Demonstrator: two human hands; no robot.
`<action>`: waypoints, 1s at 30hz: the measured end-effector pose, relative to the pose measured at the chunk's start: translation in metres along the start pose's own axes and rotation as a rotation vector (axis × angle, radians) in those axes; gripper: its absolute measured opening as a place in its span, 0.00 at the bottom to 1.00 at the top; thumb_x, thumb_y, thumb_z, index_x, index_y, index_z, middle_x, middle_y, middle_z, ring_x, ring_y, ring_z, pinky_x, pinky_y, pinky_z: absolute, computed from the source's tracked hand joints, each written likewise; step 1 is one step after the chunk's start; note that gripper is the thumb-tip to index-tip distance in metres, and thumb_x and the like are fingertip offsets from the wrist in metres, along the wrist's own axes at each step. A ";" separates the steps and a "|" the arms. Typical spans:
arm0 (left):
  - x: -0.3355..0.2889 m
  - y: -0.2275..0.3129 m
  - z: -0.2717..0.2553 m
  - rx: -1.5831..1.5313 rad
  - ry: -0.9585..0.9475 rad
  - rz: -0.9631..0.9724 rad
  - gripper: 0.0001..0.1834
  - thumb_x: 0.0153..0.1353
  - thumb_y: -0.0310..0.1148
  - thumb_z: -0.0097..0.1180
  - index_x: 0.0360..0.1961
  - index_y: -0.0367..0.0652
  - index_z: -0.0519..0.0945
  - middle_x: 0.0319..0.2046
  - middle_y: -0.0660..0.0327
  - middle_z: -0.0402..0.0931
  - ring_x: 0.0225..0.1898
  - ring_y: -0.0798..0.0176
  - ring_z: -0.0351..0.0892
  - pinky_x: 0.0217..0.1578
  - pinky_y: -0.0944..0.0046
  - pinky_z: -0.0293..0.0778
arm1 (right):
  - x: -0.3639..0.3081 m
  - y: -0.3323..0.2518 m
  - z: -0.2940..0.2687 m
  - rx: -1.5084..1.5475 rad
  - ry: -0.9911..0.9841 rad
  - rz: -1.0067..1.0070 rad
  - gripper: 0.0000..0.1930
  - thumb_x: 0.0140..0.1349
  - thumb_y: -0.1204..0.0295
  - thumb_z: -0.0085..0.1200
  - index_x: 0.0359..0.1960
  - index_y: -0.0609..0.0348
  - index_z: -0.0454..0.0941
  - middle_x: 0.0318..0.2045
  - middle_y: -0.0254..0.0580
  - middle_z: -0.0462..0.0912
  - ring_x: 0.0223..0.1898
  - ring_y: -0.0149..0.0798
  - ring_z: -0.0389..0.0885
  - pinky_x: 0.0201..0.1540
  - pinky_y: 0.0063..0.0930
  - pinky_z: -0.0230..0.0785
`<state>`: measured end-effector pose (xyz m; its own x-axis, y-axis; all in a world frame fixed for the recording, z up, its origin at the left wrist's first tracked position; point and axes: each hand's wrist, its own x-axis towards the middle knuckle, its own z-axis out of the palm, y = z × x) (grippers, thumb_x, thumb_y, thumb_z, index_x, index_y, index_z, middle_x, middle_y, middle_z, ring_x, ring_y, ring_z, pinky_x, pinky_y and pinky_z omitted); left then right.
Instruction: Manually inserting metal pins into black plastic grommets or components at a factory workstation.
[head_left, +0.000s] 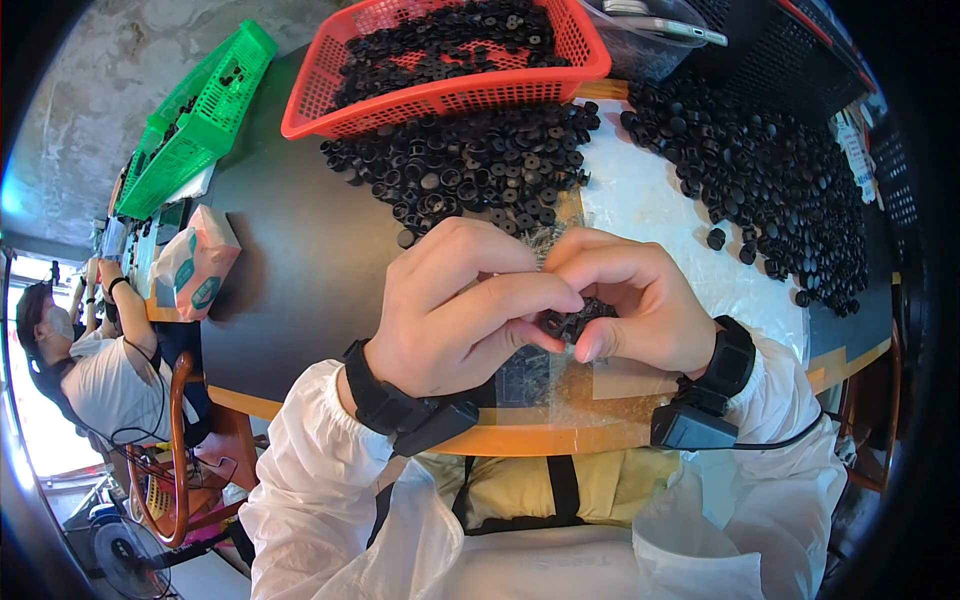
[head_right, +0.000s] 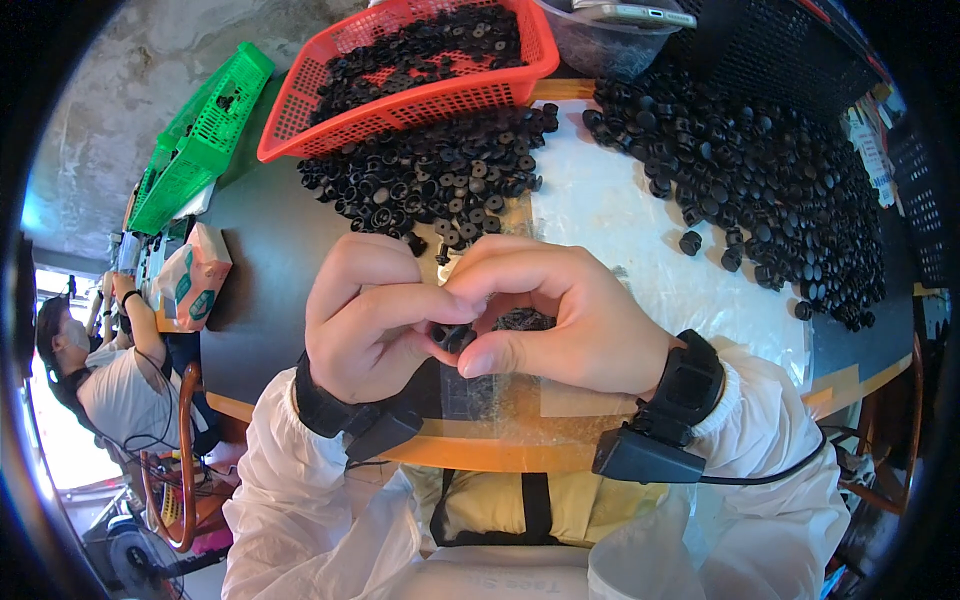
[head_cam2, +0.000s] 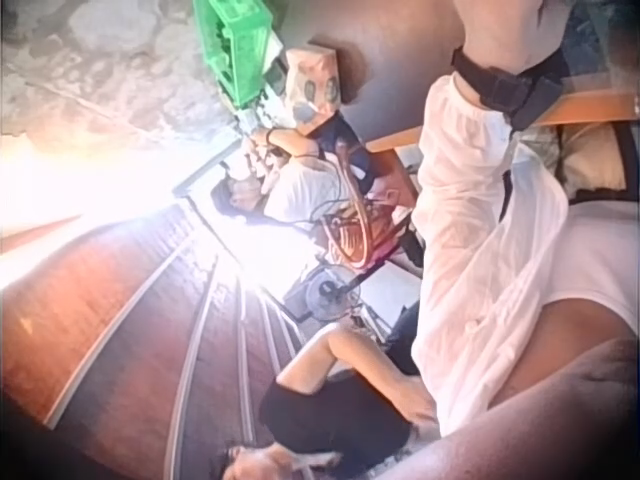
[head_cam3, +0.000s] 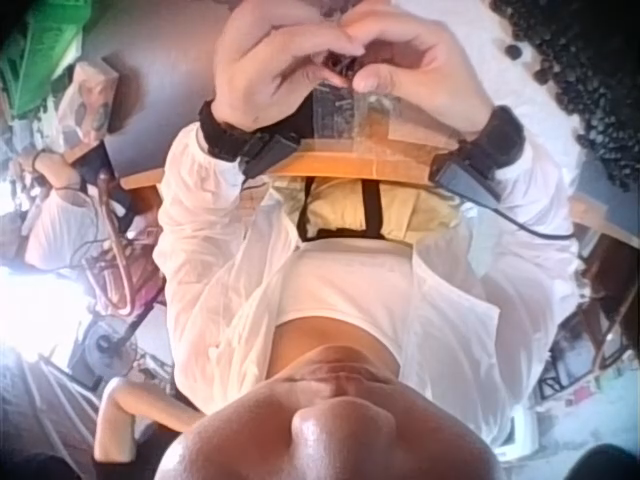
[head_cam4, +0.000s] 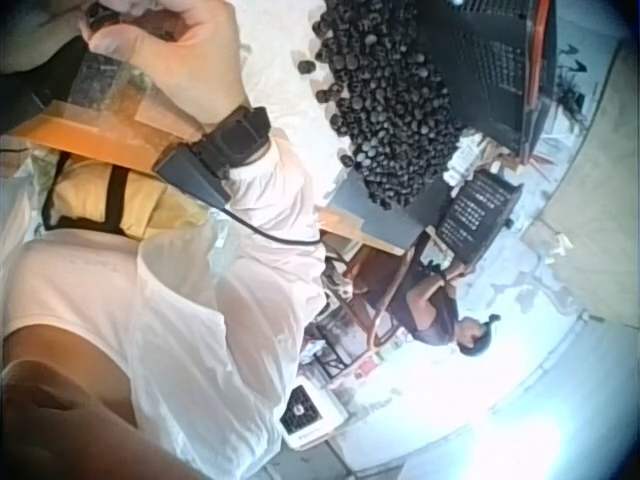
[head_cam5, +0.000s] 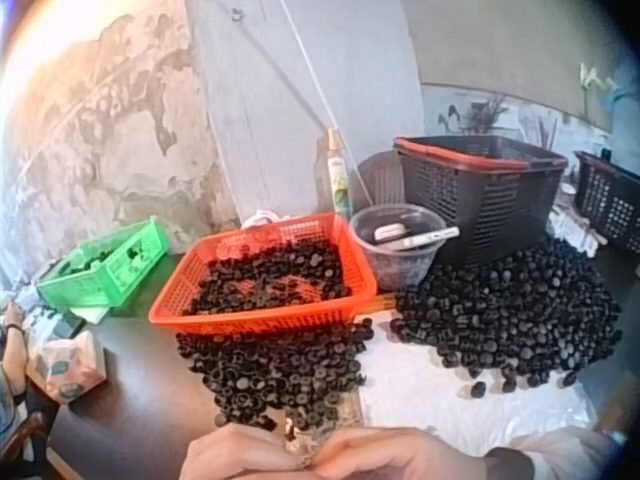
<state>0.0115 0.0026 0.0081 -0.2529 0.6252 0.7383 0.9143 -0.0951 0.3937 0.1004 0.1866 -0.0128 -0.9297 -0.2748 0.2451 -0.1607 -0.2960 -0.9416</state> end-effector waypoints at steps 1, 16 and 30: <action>0.000 0.000 0.001 -0.001 -0.001 0.000 0.19 0.34 0.31 0.71 0.33 0.48 0.84 0.28 0.66 0.70 0.27 0.63 0.73 0.26 0.68 0.72 | 0.001 -0.001 0.001 0.020 0.005 0.018 0.16 0.54 0.75 0.67 0.44 0.63 0.79 0.42 0.36 0.75 0.44 0.30 0.75 0.49 0.26 0.70; 0.000 0.002 0.006 0.072 0.084 0.043 0.21 0.28 0.28 0.70 0.32 0.48 0.85 0.24 0.68 0.72 0.21 0.66 0.74 0.21 0.69 0.69 | -0.002 -0.003 0.002 0.133 0.019 0.018 0.16 0.56 0.79 0.63 0.46 0.65 0.78 0.44 0.39 0.75 0.45 0.33 0.77 0.49 0.27 0.73; -0.001 0.006 -0.003 0.305 0.003 0.044 0.17 0.37 0.36 0.72 0.32 0.45 0.84 0.24 0.65 0.71 0.23 0.62 0.74 0.22 0.65 0.69 | -0.002 -0.012 0.001 -0.071 0.138 0.046 0.15 0.59 0.83 0.57 0.49 0.66 0.77 0.44 0.42 0.77 0.44 0.32 0.78 0.49 0.25 0.75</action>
<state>0.0158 -0.0010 0.0113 -0.2116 0.6230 0.7531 0.9770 0.1153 0.1791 0.1045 0.1900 -0.0023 -0.9726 -0.1573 0.1714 -0.1348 -0.2195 -0.9662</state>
